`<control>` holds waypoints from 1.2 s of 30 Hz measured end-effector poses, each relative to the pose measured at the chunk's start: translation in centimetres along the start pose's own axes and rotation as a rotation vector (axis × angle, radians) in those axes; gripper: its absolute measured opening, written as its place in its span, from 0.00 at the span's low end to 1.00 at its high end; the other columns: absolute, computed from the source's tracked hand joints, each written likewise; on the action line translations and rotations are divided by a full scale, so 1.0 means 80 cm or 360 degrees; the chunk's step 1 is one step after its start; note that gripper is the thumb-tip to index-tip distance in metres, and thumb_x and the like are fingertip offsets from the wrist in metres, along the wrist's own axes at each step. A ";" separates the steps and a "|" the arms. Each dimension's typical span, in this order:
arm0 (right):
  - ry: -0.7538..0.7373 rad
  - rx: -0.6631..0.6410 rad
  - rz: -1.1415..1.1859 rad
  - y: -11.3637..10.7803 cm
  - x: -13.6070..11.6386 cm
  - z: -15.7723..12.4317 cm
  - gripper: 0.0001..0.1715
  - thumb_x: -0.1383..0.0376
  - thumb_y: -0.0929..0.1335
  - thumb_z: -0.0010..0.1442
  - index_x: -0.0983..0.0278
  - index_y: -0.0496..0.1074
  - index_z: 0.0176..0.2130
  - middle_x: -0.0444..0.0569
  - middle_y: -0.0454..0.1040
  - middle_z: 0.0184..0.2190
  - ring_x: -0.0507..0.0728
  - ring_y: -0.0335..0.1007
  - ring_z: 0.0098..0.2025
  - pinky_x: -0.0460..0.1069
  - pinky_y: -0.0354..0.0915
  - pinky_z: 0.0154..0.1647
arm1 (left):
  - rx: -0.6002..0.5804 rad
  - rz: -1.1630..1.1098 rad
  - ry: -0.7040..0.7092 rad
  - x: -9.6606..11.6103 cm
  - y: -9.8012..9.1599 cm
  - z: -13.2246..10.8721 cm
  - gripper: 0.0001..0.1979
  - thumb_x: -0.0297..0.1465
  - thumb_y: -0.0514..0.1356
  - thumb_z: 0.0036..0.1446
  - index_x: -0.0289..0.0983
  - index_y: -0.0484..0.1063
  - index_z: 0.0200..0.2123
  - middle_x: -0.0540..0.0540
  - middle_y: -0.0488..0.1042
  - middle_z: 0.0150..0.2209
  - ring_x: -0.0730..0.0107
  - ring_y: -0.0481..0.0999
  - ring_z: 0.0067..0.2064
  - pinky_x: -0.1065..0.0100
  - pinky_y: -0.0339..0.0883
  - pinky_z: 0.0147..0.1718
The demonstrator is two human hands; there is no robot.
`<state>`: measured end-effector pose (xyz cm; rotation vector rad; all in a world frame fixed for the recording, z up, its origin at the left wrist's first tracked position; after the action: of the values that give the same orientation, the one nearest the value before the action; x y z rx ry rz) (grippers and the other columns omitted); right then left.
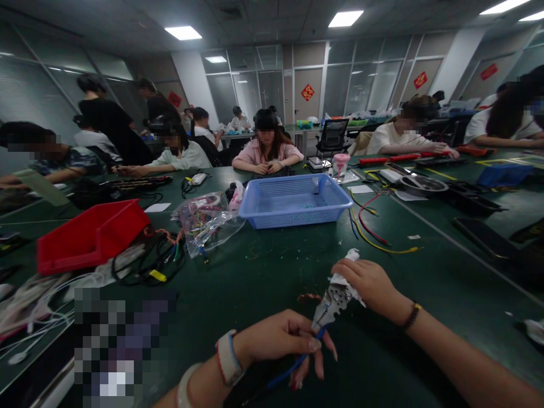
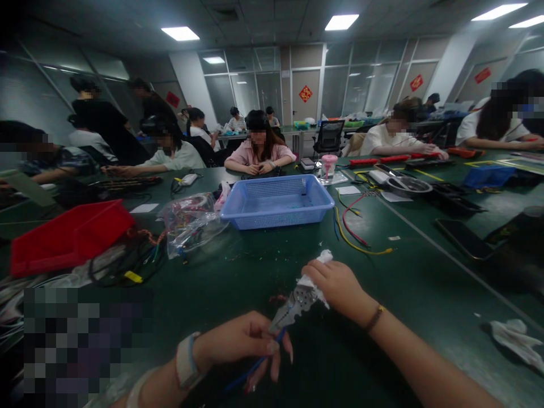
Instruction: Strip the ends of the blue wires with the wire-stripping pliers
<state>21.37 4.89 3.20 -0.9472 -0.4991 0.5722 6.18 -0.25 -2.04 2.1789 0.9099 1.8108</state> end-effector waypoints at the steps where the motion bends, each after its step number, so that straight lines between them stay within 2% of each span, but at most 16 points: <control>1: 0.0016 0.0008 0.0014 0.000 0.000 0.000 0.11 0.69 0.63 0.60 0.65 0.70 0.44 0.52 0.76 0.39 0.54 0.72 0.33 0.48 0.64 0.34 | 0.0010 -0.0005 0.0002 0.000 -0.001 0.000 0.19 0.41 0.63 0.55 0.33 0.73 0.45 0.46 0.76 0.31 0.79 0.72 0.20 0.76 0.67 0.20; 5: 0.0091 0.0027 0.0076 0.001 0.003 0.002 0.17 0.73 0.61 0.59 0.65 0.69 0.48 0.54 0.76 0.44 0.54 0.74 0.38 0.47 0.66 0.35 | 0.0104 -0.0013 0.0053 0.003 -0.006 0.001 0.17 0.39 0.63 0.57 0.32 0.73 0.44 0.46 0.76 0.31 0.79 0.72 0.20 0.76 0.67 0.19; 9: 0.0258 -0.0081 0.0119 0.005 0.015 0.001 0.21 0.76 0.61 0.55 0.65 0.68 0.48 0.53 0.74 0.46 0.54 0.74 0.38 0.47 0.67 0.36 | 0.0179 -0.0044 0.0108 0.005 -0.014 0.003 0.16 0.37 0.63 0.57 0.32 0.73 0.44 0.46 0.76 0.30 0.78 0.73 0.21 0.76 0.68 0.19; 14: 0.0540 -0.0208 -0.0018 -0.001 0.057 0.006 0.21 0.74 0.62 0.56 0.62 0.67 0.48 0.52 0.72 0.48 0.55 0.74 0.37 0.47 0.67 0.33 | 0.0299 -0.0076 0.0188 0.010 -0.026 0.003 0.14 0.35 0.61 0.59 0.33 0.72 0.45 0.46 0.75 0.31 0.78 0.73 0.21 0.76 0.68 0.20; 16: 0.0675 -0.0251 -0.0172 -0.009 0.087 0.021 0.21 0.74 0.61 0.56 0.61 0.66 0.49 0.51 0.72 0.48 0.55 0.73 0.34 0.47 0.64 0.29 | 0.0332 -0.0084 0.0224 0.011 -0.029 0.003 0.14 0.35 0.61 0.59 0.32 0.72 0.45 0.46 0.75 0.31 0.78 0.73 0.21 0.76 0.67 0.20; 19: 0.0732 -0.0356 -0.0393 -0.020 0.130 0.062 0.23 0.73 0.60 0.57 0.62 0.64 0.52 0.53 0.70 0.50 0.56 0.73 0.35 0.47 0.61 0.27 | 0.0339 -0.0089 0.0250 0.011 -0.030 0.003 0.13 0.34 0.60 0.60 0.33 0.72 0.45 0.45 0.75 0.31 0.78 0.73 0.22 0.76 0.68 0.20; 21: 0.0727 -0.0459 -0.0561 -0.023 0.156 0.094 0.20 0.71 0.58 0.60 0.63 0.63 0.52 0.55 0.70 0.49 0.56 0.72 0.36 0.47 0.59 0.27 | 0.0326 -0.0088 0.0253 0.011 -0.030 0.003 0.13 0.34 0.60 0.60 0.33 0.72 0.46 0.45 0.75 0.31 0.78 0.74 0.22 0.76 0.68 0.20; 25: 0.0767 -0.0491 -0.0690 -0.023 0.194 0.144 0.20 0.72 0.53 0.64 0.68 0.65 0.51 0.61 0.70 0.47 0.60 0.72 0.38 0.49 0.59 0.31 | 0.0321 -0.0071 0.0237 0.011 -0.031 0.003 0.14 0.34 0.61 0.59 0.33 0.72 0.46 0.45 0.75 0.31 0.78 0.74 0.23 0.76 0.69 0.22; 29: 0.0771 -0.0527 -0.0757 -0.017 0.207 0.162 0.21 0.73 0.51 0.65 0.74 0.67 0.47 0.64 0.71 0.43 0.64 0.71 0.41 0.54 0.60 0.36 | 0.0385 -0.0062 0.0275 0.014 -0.037 0.001 0.14 0.34 0.61 0.59 0.33 0.72 0.46 0.46 0.75 0.31 0.78 0.73 0.22 0.76 0.68 0.22; 36: 0.0730 -0.0548 -0.0821 -0.032 0.201 0.160 0.22 0.74 0.49 0.67 0.77 0.63 0.51 0.69 0.67 0.47 0.66 0.68 0.46 0.56 0.60 0.39 | 0.0443 -0.0032 0.0330 0.017 -0.042 0.000 0.13 0.33 0.60 0.59 0.33 0.73 0.45 0.46 0.75 0.32 0.78 0.73 0.22 0.76 0.68 0.22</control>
<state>25.96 21.86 14.06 -1.1802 -0.4082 -0.2068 5.13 3.19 -2.54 2.1495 1.2933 2.0361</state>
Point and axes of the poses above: each hand's wrist, its own z-axis towards the middle knuckle, its own y-axis out of the palm, x = y × z, the point moved 7 cm from there along z, towards the middle knuckle
